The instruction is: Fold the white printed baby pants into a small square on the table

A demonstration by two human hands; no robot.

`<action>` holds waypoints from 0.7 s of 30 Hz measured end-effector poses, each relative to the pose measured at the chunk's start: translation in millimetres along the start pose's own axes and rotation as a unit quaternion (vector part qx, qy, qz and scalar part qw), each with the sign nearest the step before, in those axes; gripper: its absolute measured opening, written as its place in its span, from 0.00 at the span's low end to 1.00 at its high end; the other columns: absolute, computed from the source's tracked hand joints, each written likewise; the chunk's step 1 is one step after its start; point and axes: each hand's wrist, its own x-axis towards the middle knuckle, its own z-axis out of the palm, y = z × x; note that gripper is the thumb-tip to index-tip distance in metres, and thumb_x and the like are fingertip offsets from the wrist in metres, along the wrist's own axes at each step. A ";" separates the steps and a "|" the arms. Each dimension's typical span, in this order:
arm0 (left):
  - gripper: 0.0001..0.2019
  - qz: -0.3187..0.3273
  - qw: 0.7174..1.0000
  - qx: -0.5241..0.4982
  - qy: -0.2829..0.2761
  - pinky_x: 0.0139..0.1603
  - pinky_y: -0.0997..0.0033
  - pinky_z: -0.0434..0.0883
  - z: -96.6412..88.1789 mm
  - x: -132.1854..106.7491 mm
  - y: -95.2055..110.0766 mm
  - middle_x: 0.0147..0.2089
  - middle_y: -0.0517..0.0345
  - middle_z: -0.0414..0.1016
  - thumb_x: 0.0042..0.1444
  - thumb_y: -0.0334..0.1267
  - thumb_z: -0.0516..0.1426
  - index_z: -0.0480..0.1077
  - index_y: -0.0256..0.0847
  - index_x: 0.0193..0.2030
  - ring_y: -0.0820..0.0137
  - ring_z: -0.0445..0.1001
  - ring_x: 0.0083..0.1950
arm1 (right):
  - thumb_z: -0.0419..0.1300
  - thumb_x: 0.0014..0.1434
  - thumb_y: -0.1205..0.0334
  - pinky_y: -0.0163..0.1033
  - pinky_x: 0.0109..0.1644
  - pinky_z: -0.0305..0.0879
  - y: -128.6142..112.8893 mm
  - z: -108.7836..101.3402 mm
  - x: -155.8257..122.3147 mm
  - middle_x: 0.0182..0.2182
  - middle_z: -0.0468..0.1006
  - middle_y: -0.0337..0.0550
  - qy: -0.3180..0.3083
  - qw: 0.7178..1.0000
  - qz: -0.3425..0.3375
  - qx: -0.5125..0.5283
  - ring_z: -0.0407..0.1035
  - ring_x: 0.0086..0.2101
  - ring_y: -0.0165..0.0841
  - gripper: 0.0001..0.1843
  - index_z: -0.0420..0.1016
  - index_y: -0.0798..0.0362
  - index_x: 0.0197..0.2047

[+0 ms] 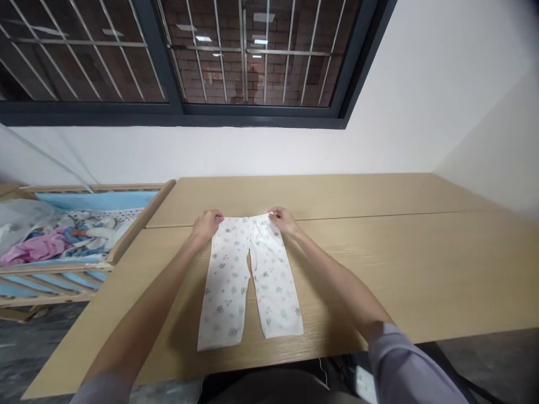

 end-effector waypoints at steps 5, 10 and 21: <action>0.16 0.007 0.999 0.052 0.011 0.59 0.52 0.65 20.7 -6.5 37.6 0.55 0.32 0.75 0.65 0.32 0.48 0.74 0.32 0.52 0.50 0.72 0.58 | 0.57 0.56 0.69 0.34 0.42 0.66 26.9 19.0 25.9 0.35 0.80 0.43 0.002 0.996 0.029 -0.079 0.73 0.36 0.32 0.09 0.77 0.54 0.39; 0.17 0.103 0.992 0.040 -0.054 0.48 0.62 0.71 57.3 -118.6 104.6 0.41 0.48 0.80 0.67 0.47 0.51 0.75 0.39 0.48 0.60 0.78 0.43 | 0.61 0.55 0.66 0.36 0.45 0.65 39.9 24.9 24.9 0.35 0.81 0.43 -0.014 0.989 0.043 -0.141 0.74 0.39 0.34 0.12 0.78 0.53 0.44; 0.18 0.180 0.944 0.031 -0.274 0.46 0.51 0.73 107.4 -219.4 161.0 0.41 0.37 0.81 0.61 0.38 0.50 0.78 0.32 0.45 0.49 0.80 0.44 | 0.61 0.57 0.65 0.34 0.40 0.62 16.9 18.0 33.9 0.37 0.82 0.48 -0.042 0.981 0.028 -0.189 0.73 0.37 0.34 0.09 0.77 0.56 0.42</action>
